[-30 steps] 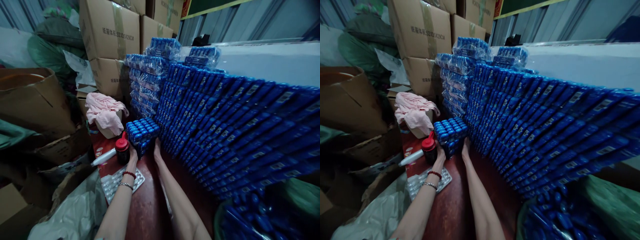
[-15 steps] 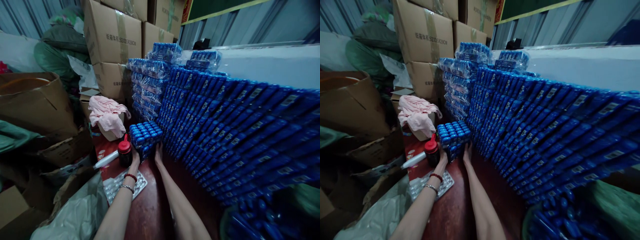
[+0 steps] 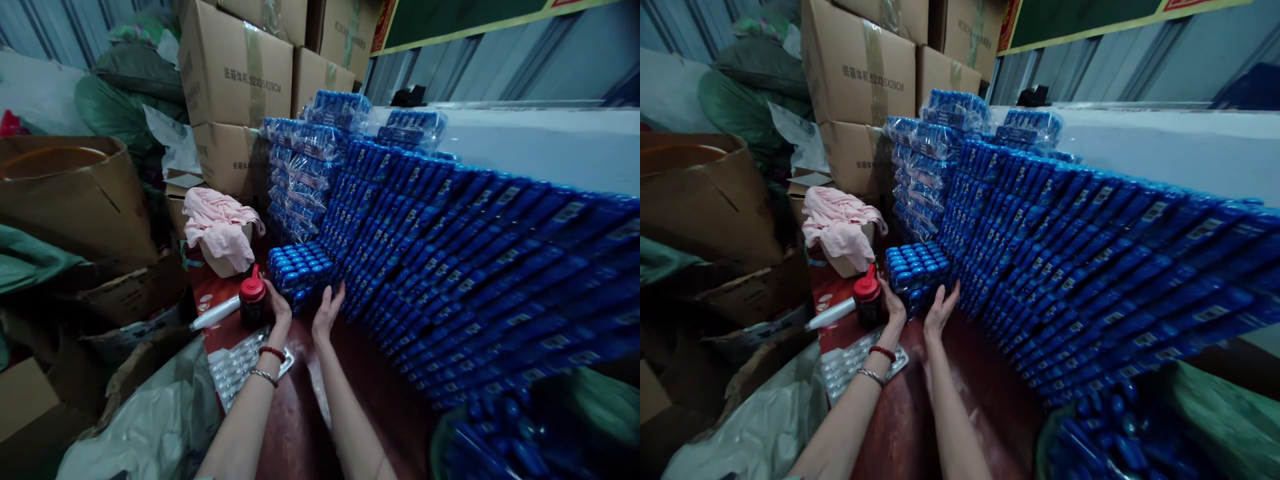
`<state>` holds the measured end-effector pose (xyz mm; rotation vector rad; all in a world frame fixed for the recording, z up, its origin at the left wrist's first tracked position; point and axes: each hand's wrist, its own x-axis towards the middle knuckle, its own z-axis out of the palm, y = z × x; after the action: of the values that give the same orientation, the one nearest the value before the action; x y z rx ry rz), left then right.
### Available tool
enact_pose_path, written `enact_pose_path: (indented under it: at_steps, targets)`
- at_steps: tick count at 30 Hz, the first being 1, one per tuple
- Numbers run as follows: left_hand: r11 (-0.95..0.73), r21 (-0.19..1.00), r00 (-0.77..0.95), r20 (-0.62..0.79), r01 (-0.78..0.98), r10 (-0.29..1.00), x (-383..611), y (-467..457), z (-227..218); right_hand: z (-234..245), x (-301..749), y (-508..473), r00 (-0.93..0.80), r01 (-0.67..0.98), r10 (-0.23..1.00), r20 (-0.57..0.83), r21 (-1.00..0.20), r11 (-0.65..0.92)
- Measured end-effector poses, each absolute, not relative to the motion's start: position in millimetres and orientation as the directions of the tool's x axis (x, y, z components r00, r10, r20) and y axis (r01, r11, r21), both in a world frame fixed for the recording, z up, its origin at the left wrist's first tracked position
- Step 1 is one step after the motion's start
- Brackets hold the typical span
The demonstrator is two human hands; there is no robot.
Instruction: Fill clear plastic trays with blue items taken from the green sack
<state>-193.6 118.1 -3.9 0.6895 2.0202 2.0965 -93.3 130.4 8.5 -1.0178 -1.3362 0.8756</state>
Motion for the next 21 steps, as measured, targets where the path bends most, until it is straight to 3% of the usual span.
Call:
enact_pose_path:
  at_steps: [3,6,16,21]
  targets:
    - [-0.137,0.969,-0.905,0.242,0.206,0.348,-184.0,119.3,8.7,40.6,-94.4,147.5,-0.026,0.119,0.891,0.453,-0.884,0.453]
    - [-0.147,0.961,-0.891,0.272,0.234,0.362,-173.1,117.4,14.2,55.6,-95.9,171.5,-0.120,0.120,0.894,0.432,-0.888,0.445]
    - [-0.087,0.951,-0.851,0.304,0.296,0.428,-152.2,107.9,21.1,51.4,-87.6,189.5,-0.187,0.083,0.901,0.391,-0.908,0.411]
    - [-0.065,0.940,-0.810,0.322,0.335,0.490,-140.1,78.9,19.5,82.4,-79.5,147.9,-0.013,0.157,0.873,0.488,-0.861,0.483]
